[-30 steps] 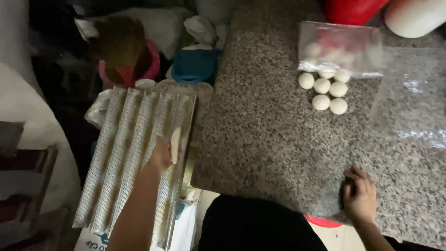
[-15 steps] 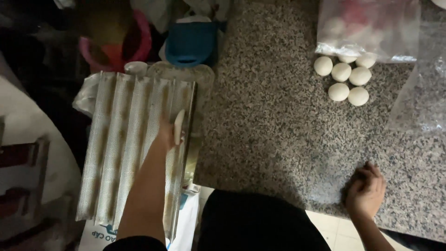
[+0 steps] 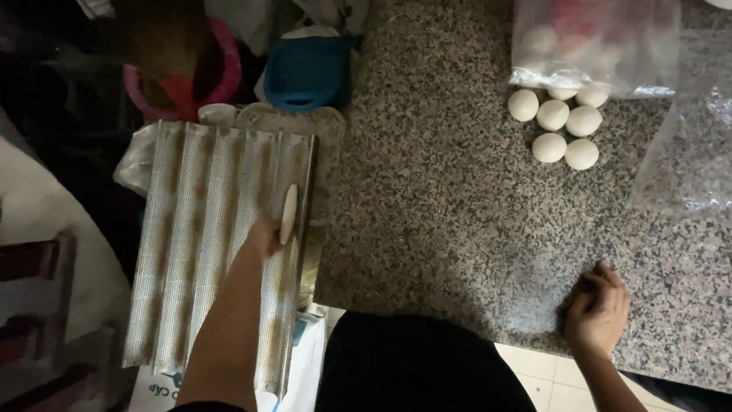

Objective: Shaping small dough balls into elongated loaves by hand and arranging them on a baking tray for proofing.

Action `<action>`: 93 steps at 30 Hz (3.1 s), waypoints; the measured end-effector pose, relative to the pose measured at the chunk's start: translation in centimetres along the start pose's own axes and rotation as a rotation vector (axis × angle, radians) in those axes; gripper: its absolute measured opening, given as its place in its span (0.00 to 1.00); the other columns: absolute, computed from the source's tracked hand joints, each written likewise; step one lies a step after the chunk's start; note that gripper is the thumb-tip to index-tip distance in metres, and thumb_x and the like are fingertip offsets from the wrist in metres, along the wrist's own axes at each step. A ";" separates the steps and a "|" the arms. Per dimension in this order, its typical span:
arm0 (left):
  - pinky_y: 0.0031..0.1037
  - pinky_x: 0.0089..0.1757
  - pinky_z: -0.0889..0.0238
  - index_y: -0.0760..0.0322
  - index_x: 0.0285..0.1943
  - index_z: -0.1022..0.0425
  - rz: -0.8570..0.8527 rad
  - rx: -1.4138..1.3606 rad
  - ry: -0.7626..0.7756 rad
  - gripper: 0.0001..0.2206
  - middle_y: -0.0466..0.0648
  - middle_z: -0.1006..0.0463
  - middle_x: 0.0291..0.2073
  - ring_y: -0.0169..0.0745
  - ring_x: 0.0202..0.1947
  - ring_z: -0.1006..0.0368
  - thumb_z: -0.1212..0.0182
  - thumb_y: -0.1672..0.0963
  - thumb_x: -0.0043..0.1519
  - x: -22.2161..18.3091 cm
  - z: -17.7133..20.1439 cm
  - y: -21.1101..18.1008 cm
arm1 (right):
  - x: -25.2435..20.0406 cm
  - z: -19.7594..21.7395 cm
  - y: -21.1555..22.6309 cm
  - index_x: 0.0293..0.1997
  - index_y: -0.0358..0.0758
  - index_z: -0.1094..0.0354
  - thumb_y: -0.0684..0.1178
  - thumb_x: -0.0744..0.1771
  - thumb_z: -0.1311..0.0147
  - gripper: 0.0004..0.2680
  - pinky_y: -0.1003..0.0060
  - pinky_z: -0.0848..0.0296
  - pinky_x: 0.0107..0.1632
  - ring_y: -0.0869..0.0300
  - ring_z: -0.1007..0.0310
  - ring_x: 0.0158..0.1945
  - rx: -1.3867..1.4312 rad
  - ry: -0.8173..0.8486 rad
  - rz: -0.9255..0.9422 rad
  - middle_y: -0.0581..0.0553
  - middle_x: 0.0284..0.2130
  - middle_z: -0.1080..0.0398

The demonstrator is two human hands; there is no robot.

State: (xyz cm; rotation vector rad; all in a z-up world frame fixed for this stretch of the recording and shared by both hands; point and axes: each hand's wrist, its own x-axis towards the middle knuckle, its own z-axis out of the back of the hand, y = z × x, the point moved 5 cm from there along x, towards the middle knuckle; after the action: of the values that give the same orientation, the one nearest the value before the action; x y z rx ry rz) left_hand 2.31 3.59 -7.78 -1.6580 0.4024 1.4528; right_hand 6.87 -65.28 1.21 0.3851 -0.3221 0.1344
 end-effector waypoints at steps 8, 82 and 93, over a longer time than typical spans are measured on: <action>0.28 0.29 0.24 0.72 0.68 0.35 -0.054 0.114 -0.148 0.16 0.59 0.22 0.41 0.46 0.30 0.22 0.53 0.63 0.70 -2.6 1.2 2.1 | 0.3 0.2 0.7 0.55 0.29 0.28 0.30 0.67 0.56 0.13 0.44 0.36 0.73 0.38 0.34 0.72 0.022 0.016 -0.034 0.31 0.66 0.28; 0.41 0.34 0.28 0.84 0.69 0.40 -0.665 0.630 0.512 0.38 0.69 0.22 0.46 0.59 0.41 0.19 0.68 0.40 0.75 -30.5 -32.3 7.4 | 11.5 1.0 22.3 0.45 0.26 0.23 0.52 0.73 0.51 0.15 0.49 0.25 0.52 0.47 0.20 0.45 0.785 0.230 -0.564 0.28 0.38 0.20; 0.17 0.19 0.52 0.58 0.21 0.40 -1.287 0.057 0.286 0.24 0.43 0.45 0.08 0.30 0.09 0.46 0.39 0.50 0.71 -32.9 -31.2 0.1 | 13.8 6.9 27.1 0.81 0.38 0.61 0.70 0.72 0.83 0.30 0.51 0.23 0.54 0.45 0.23 0.55 0.920 0.243 -0.532 0.35 0.68 0.36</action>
State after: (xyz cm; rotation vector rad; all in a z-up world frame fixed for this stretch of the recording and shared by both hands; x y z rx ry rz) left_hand 13.33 -30.09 20.55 -1.5413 -0.4406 0.2421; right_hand 12.83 -42.15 21.24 1.3373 0.1143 -0.2076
